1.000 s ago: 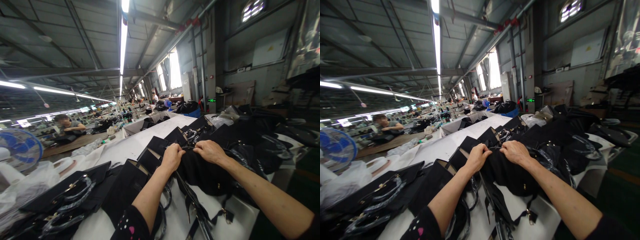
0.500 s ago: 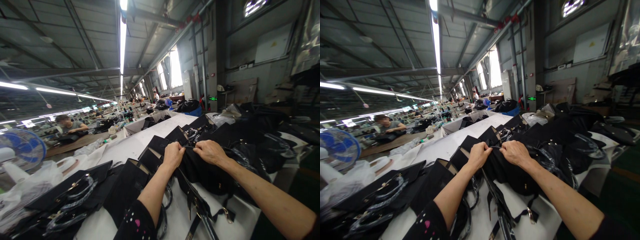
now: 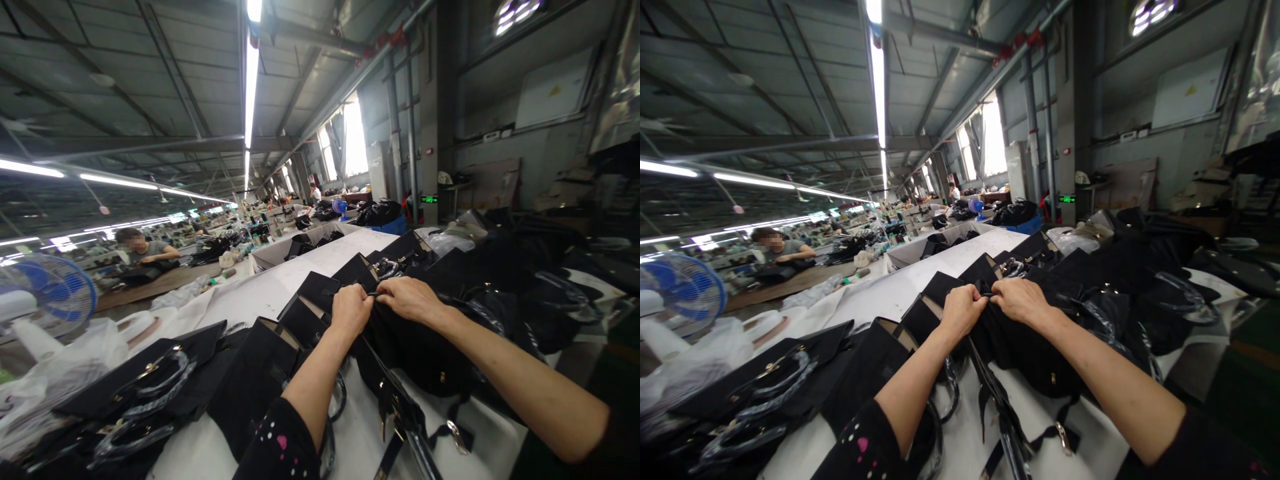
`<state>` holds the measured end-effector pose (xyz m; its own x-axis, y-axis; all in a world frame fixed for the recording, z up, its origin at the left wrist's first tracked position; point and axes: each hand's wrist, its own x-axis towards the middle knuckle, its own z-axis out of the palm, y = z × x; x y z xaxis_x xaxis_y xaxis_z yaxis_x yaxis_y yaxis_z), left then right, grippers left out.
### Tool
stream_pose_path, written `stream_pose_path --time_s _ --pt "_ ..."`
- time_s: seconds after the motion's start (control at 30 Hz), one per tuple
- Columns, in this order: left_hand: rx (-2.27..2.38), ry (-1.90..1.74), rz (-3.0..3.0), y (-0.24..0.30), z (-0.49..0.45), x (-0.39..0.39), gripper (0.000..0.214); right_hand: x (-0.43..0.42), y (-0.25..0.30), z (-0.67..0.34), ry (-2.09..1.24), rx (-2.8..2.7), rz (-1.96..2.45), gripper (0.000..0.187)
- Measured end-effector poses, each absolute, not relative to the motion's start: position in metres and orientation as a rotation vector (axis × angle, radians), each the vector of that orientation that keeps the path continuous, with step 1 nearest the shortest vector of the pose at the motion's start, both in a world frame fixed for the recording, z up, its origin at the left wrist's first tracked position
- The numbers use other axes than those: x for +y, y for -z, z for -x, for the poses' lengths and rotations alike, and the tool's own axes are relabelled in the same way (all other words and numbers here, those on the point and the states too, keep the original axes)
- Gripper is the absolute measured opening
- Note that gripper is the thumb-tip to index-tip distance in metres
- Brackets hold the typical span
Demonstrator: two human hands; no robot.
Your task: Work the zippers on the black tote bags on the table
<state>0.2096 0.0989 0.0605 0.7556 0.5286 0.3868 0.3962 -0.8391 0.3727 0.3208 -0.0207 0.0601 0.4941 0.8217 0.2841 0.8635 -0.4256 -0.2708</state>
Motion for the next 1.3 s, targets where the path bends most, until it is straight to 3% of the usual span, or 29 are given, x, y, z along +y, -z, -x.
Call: stream_pose_path --time_s 0.07,0.2,0.37,0.8,1.07,1.3 --pt "0.711 -0.695 -2.655 -0.059 -0.205 0.103 0.012 -0.011 -0.064 -0.321 0.088 -1.460 2.329 0.017" --pt "0.516 -0.431 -2.464 -0.054 -0.183 0.122 0.046 -0.014 -0.068 -0.316 0.012 -1.487 2.300 0.016" --pt "0.377 -0.160 -2.299 -0.044 -0.169 0.147 0.027 -0.033 -0.064 -0.314 -0.021 -1.466 2.299 0.015" --pt "0.441 -0.289 -2.314 -0.036 -0.175 0.147 0.020 -0.032 -0.049 -0.330 -0.106 -1.502 2.049 0.018" --pt "0.199 -0.089 -2.524 -0.057 -0.167 0.144 0.012 -0.030 -0.050 -0.329 0.020 -1.569 2.174 0.015" --pt "0.501 -0.130 -2.903 -0.073 -0.168 0.112 0.032 -0.028 -0.051 -0.324 0.104 -1.541 2.263 0.015"
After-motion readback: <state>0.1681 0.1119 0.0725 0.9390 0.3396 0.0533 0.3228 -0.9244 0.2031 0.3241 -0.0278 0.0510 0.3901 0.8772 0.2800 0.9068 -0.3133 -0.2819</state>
